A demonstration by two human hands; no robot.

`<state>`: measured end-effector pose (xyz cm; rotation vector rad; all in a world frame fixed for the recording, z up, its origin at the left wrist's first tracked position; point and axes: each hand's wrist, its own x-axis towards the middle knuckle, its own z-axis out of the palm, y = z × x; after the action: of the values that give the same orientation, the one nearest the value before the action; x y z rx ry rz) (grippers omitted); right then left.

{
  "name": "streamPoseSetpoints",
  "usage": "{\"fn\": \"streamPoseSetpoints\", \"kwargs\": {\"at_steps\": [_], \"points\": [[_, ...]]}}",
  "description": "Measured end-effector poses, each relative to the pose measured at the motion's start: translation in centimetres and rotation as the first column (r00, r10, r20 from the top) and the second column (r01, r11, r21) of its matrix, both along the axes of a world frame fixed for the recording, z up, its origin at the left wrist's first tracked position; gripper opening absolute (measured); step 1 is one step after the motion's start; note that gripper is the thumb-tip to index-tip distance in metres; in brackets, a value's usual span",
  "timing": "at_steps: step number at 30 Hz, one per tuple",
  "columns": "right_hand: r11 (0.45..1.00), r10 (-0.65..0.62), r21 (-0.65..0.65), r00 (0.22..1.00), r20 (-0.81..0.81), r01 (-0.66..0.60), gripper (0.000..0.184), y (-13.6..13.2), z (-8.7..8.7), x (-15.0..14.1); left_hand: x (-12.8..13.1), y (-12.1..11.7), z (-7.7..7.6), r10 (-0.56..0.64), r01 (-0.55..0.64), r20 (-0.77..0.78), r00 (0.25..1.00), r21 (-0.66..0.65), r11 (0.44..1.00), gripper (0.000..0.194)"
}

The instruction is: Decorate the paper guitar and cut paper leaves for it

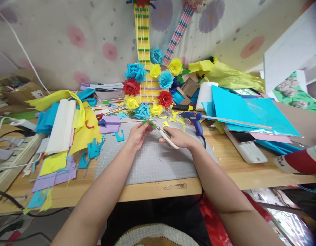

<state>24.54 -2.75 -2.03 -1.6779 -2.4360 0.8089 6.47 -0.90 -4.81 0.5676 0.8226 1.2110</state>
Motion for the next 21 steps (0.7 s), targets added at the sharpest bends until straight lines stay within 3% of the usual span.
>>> {"fn": "streamPoseSetpoints", "kwargs": {"at_steps": [21], "points": [[0.995, 0.048, -0.076, 0.989, -0.136, -0.059, 0.042, 0.19, -0.13, 0.47, 0.08, -0.27, 0.20, -0.007, 0.007, -0.013, 1.000, 0.014, 1.000, 0.009]]}}
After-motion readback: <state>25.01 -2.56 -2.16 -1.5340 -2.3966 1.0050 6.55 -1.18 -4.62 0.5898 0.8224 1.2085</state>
